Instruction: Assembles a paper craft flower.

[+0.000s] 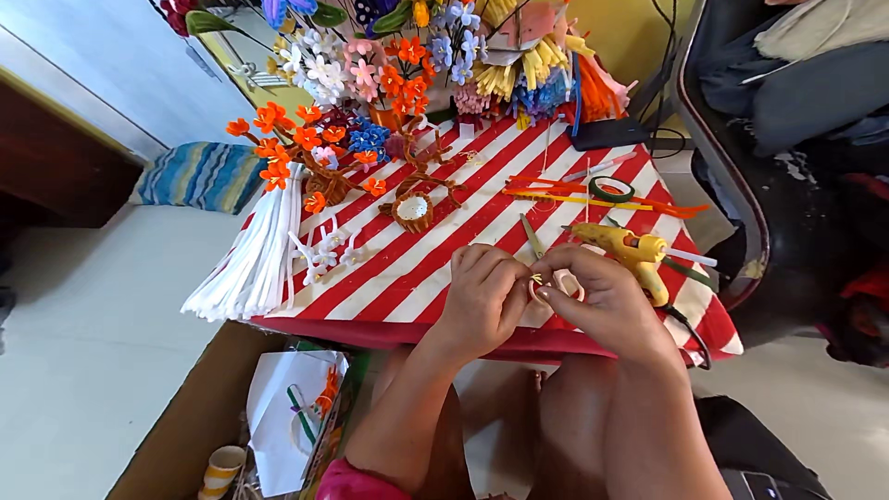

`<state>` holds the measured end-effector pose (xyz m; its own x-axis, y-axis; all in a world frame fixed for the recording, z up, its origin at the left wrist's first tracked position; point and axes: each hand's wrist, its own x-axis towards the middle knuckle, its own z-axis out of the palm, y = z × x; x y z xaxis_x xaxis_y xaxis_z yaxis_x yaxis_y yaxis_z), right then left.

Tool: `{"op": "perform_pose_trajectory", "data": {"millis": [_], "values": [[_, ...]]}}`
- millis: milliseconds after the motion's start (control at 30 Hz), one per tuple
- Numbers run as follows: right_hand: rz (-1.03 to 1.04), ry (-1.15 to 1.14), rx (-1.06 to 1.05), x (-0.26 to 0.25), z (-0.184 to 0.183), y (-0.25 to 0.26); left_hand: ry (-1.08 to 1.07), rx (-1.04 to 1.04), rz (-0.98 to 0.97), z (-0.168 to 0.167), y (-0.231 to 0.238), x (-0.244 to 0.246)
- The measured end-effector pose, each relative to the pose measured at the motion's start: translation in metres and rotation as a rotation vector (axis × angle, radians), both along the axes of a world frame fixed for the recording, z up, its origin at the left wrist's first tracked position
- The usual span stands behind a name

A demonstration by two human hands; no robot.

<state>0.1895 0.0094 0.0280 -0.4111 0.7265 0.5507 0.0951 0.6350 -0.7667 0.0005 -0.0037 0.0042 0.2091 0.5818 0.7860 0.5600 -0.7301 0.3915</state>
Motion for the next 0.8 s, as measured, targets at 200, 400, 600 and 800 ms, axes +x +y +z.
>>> {"op": "perform_pose_trajectory", "data": {"millis": [200,400,600,800], "values": [[-0.035,0.048,0.011,-0.004,-0.002,0.001,-0.001,0.011,0.018,-0.001,0.001,0.000],[-0.107,0.035,0.044,-0.010,-0.002,0.000,0.006,0.022,0.039,-0.001,0.001,0.000],[-0.176,-0.012,0.114,-0.012,-0.001,-0.001,0.001,0.044,0.081,-0.001,0.002,0.000],[-0.204,-0.040,0.134,-0.014,-0.001,-0.001,-0.012,0.058,0.101,-0.002,0.003,0.002]]}}
